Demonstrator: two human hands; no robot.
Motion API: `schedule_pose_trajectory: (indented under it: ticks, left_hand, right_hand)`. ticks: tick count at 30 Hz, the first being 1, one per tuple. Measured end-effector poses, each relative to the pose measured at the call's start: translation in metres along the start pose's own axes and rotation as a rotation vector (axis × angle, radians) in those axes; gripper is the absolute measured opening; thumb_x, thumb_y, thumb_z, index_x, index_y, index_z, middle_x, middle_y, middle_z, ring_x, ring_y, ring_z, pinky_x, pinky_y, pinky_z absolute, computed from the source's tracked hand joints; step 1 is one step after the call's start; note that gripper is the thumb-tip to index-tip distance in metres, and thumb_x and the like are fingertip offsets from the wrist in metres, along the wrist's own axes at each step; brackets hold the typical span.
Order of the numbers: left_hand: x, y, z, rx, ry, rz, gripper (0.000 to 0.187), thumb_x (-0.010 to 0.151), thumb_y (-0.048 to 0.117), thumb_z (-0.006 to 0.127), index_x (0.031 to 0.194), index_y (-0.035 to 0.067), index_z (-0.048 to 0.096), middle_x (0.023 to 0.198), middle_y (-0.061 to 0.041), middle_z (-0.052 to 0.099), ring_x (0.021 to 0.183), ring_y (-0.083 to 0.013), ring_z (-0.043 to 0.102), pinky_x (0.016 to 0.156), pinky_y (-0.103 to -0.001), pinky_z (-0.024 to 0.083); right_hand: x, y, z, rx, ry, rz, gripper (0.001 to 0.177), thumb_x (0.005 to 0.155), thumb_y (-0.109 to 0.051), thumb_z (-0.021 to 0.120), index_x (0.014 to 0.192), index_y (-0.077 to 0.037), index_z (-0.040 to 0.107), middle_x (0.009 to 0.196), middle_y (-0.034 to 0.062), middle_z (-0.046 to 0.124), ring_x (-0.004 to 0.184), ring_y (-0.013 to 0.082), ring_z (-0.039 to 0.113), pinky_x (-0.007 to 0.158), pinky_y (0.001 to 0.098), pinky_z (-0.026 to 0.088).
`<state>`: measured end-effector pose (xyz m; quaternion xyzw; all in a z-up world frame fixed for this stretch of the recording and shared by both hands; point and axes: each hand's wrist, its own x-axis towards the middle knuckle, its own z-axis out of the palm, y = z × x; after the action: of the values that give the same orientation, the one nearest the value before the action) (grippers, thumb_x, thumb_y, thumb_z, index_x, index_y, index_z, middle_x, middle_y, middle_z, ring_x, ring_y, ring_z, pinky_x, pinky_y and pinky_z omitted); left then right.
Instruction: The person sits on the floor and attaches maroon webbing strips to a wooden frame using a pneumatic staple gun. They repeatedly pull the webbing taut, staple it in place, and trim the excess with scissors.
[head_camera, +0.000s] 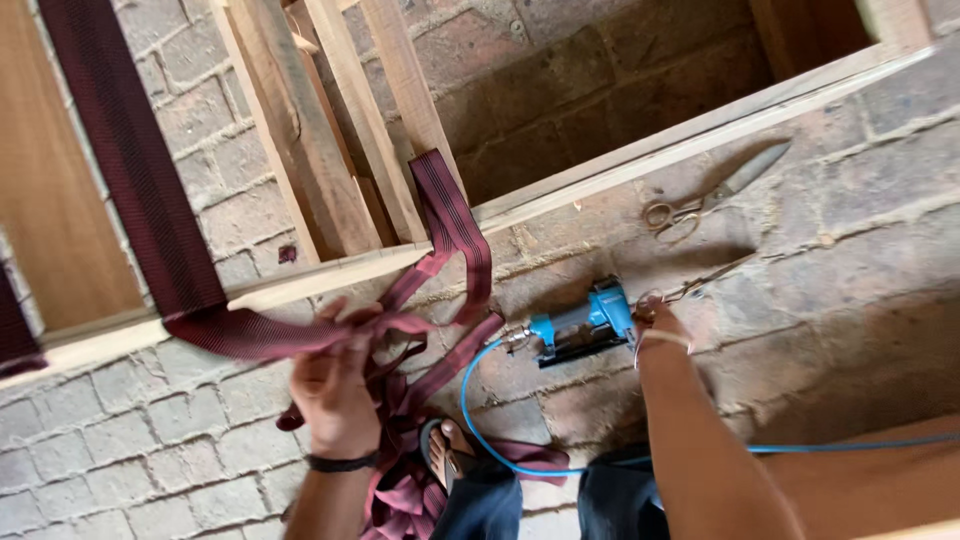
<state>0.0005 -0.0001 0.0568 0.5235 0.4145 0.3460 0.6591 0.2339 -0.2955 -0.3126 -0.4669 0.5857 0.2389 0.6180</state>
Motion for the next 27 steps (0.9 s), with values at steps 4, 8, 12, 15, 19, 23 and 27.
schedule_pose_trajectory:
  ticks: [4, 8, 12, 15, 19, 23, 27]
  left_hand:
    - [-0.006, 0.039, -0.008, -0.081, 0.098, -0.093, 0.031, 0.097, 0.018, 0.061, 0.126, 0.008, 0.064, 0.106, -0.012, 0.076, 0.101, -0.0218, 0.074, 0.098, -0.036, 0.058]
    - [-0.017, 0.064, -0.029, 0.343, 0.289, -0.247, 0.029, 0.105, 0.019, 0.069, 0.116, -0.007, 0.076, 0.093, -0.01, 0.07, 0.075, -0.0164, 0.053, 0.063, -0.032, 0.042]
    - [-0.023, 0.074, -0.033, 0.204, 0.227, -0.242, 0.027, 0.101, 0.022, 0.069, 0.106, -0.004, 0.074, 0.087, -0.006, 0.076, 0.074, -0.0132, 0.067, 0.064, -0.026, 0.056]
    - [-0.026, 0.092, -0.038, 0.176, 0.207, -0.315, 0.026, 0.098, 0.023, 0.065, 0.107, 0.001, 0.073, 0.086, -0.002, 0.076, 0.072, -0.0108, 0.069, 0.055, -0.027, 0.055]
    - [-0.021, 0.095, -0.031, 0.191, 0.182, -0.331, 0.026, 0.1, 0.024, 0.063, 0.108, 0.001, 0.073, 0.083, -0.001, 0.073, 0.072, -0.0074, 0.068, 0.055, -0.025, 0.054]
    - [-0.027, 0.094, -0.036, 0.214, 0.206, -0.339, 0.025, 0.1, 0.023, 0.066, 0.104, 0.0, 0.076, 0.075, -0.003, 0.072, 0.061, -0.0083, 0.063, 0.053, -0.024, 0.05]
    - [-0.023, 0.09, -0.041, 0.291, 0.191, -0.297, 0.023, 0.098, 0.024, 0.068, 0.1, 0.002, 0.078, 0.072, -0.003, 0.071, 0.059, -0.0069, 0.061, 0.053, -0.023, 0.049]
  right_hand:
    - [-0.049, -0.02, -0.069, 0.04, -0.163, 0.141, 0.025, 0.09, -0.015, 0.082, 0.099, -0.005, 0.06, 0.083, 0.0054, 0.068, 0.072, 0.0156, 0.067, 0.059, 0.0205, 0.058]
    - [-0.122, -0.042, -0.103, -0.643, -0.39, 0.22, 0.017, 0.085, -0.008, 0.079, 0.093, -0.002, 0.066, 0.073, 0.006, 0.064, 0.061, 0.0178, 0.062, 0.05, 0.027, 0.052]
    - [-0.227, -0.063, -0.104, -1.574, -0.546, -0.217, 0.017, 0.085, -0.01, 0.081, 0.093, 0.001, 0.072, 0.072, 0.0083, 0.069, 0.055, 0.0187, 0.062, 0.049, 0.0317, 0.052]
    - [-0.305, -0.069, -0.065, -1.354, -1.037, -0.153, 0.026, 0.074, -0.011, 0.089, 0.087, 0.002, 0.07, 0.067, 0.0058, 0.061, 0.055, 0.0127, 0.057, 0.048, 0.0297, 0.047]
    - [-0.354, -0.069, 0.043, -1.916, -1.371, -0.192, 0.034, 0.075, -0.029, 0.088, 0.079, -0.008, 0.061, 0.072, -0.0017, 0.065, 0.068, 0.0096, 0.061, 0.068, 0.0279, 0.052]
    - [-0.368, -0.049, 0.146, -2.123, -1.555, -0.209, 0.051, 0.069, -0.044, 0.088, 0.072, -0.013, 0.049, 0.069, -0.0035, 0.053, 0.068, 0.0122, 0.052, 0.067, 0.0307, 0.051]
    - [-0.373, -0.03, 0.208, -2.082, -1.869, -0.233, 0.057, 0.066, -0.052, 0.088, 0.074, -0.013, 0.047, 0.071, -0.005, 0.046, 0.07, 0.0108, 0.045, 0.064, 0.0309, 0.042]
